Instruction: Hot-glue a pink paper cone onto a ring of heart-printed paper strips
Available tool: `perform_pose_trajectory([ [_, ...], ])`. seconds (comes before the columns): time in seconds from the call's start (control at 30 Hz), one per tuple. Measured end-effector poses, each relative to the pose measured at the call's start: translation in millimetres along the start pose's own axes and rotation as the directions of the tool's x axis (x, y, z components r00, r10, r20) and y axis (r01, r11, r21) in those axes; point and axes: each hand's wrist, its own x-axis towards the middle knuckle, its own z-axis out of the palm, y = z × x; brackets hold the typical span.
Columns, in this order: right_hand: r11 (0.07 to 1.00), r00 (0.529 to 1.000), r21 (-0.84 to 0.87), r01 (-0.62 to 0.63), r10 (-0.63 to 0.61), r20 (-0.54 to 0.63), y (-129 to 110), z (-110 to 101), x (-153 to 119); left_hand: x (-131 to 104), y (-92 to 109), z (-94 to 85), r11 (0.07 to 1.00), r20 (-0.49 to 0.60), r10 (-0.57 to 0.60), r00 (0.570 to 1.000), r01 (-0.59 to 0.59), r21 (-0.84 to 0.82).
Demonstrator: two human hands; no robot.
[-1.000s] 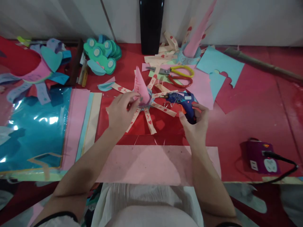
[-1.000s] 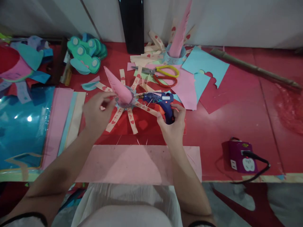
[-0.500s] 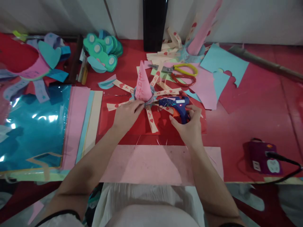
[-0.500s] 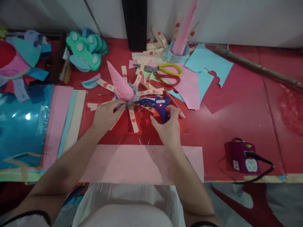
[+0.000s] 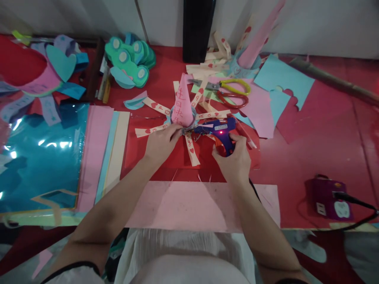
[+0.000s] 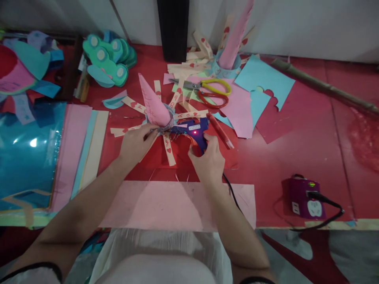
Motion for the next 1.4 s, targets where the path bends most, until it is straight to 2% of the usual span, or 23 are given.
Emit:
perform_pose_trajectory([
  [0.23, 0.999, 1.000, -0.041, 0.016, -0.016, -0.006, -1, 1, -1, 1, -1, 0.6, 0.998, -0.017, -0.020, 1.000, 0.019, -0.058],
  [0.7, 0.989, 0.990, -0.081, 0.121, -0.125, -0.058, -4, 4, -4, 2, -3, 3.0, 0.993, -0.065, -0.042, 0.997, 0.034, -0.115],
  [0.9, 0.975, 0.980, -0.126, 0.181, -0.190, -0.063, -6, 6, -7, 3, -4, 3.3, 0.986, -0.065, -0.056, 0.996, 0.045, -0.162],
  [1.4, 0.950, 0.962, -0.207, 0.232, -0.255, -0.094, -7, 10, -11, 4, -5, 3.5, 0.982, -0.063, -0.043, 0.997, 0.031, -0.188],
])
